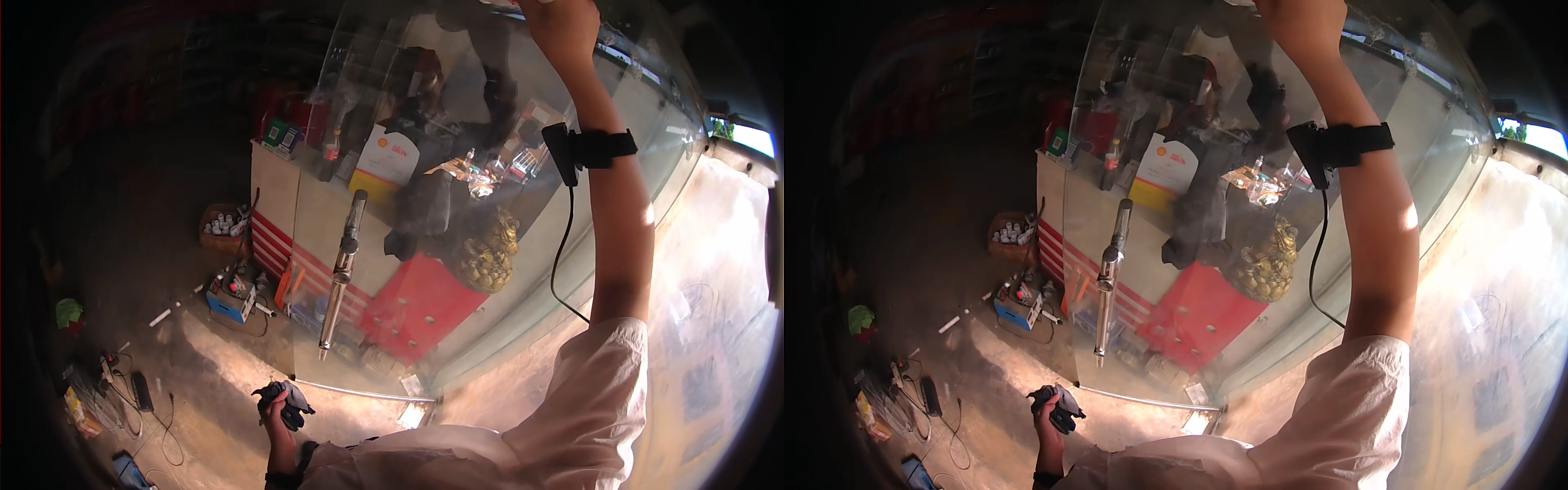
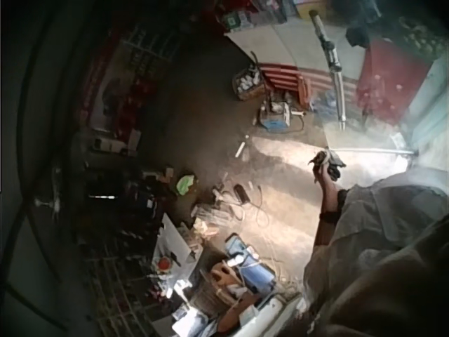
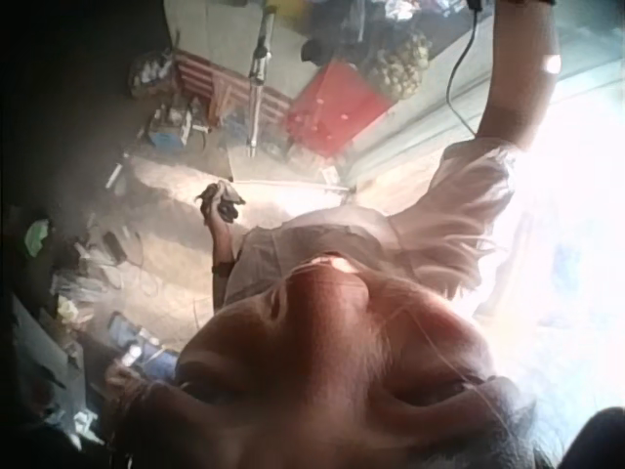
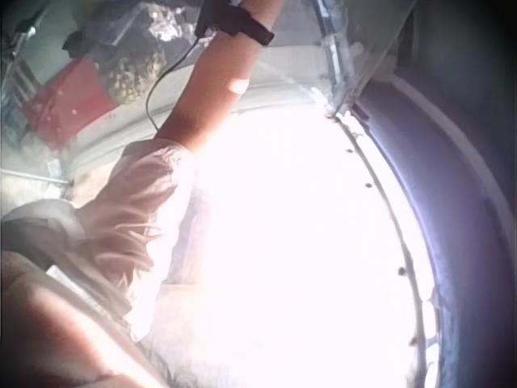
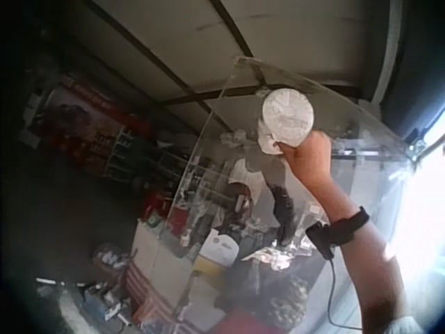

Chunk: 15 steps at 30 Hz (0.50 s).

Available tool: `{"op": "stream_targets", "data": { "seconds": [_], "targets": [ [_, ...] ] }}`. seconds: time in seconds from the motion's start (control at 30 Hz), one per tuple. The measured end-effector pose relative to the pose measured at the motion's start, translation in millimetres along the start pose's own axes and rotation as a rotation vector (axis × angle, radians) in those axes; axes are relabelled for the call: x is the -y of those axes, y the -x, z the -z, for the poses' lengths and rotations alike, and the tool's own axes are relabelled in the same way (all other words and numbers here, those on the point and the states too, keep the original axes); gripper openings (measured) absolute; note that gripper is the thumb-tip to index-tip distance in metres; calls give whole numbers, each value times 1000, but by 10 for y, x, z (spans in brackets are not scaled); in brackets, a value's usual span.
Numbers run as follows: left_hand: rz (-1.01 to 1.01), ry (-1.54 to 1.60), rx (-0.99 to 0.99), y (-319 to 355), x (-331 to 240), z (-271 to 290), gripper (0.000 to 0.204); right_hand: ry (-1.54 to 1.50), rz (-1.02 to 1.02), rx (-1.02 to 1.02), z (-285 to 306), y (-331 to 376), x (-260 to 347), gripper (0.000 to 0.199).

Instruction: The person sprays liquid from a plastic bottle onto a glass partition and wipes the surface with a cloth.

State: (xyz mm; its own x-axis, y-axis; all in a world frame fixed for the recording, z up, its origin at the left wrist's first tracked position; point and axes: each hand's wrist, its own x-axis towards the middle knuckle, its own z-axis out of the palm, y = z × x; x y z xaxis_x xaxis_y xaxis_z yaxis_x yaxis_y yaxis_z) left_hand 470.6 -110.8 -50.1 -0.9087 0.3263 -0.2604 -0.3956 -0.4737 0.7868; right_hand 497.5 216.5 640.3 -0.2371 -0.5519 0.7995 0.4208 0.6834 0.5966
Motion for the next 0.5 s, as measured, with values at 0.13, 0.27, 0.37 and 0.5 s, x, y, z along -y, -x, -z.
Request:
{"op": "stream_targets", "data": {
  "seconds": [0.13, 0.27, 0.37, 0.5],
  "targets": [
    [71, -29, -17, -65, 139, -111, 29, 29, -187, -187, 328, 468, -631, 21],
    [141, -30, 6, -47, 244, -206, 25, -3, -319, -134, 693, 756, -1026, 19],
    [173, -44, 44, -36, 294, -266, 25, -332, -421, -148, 772, 837, -1156, 25],
    [188, -34, 64, 30, 301, -406, 21, -243, -251, -159, 732, 728, -1184, 30]
  ]
}}
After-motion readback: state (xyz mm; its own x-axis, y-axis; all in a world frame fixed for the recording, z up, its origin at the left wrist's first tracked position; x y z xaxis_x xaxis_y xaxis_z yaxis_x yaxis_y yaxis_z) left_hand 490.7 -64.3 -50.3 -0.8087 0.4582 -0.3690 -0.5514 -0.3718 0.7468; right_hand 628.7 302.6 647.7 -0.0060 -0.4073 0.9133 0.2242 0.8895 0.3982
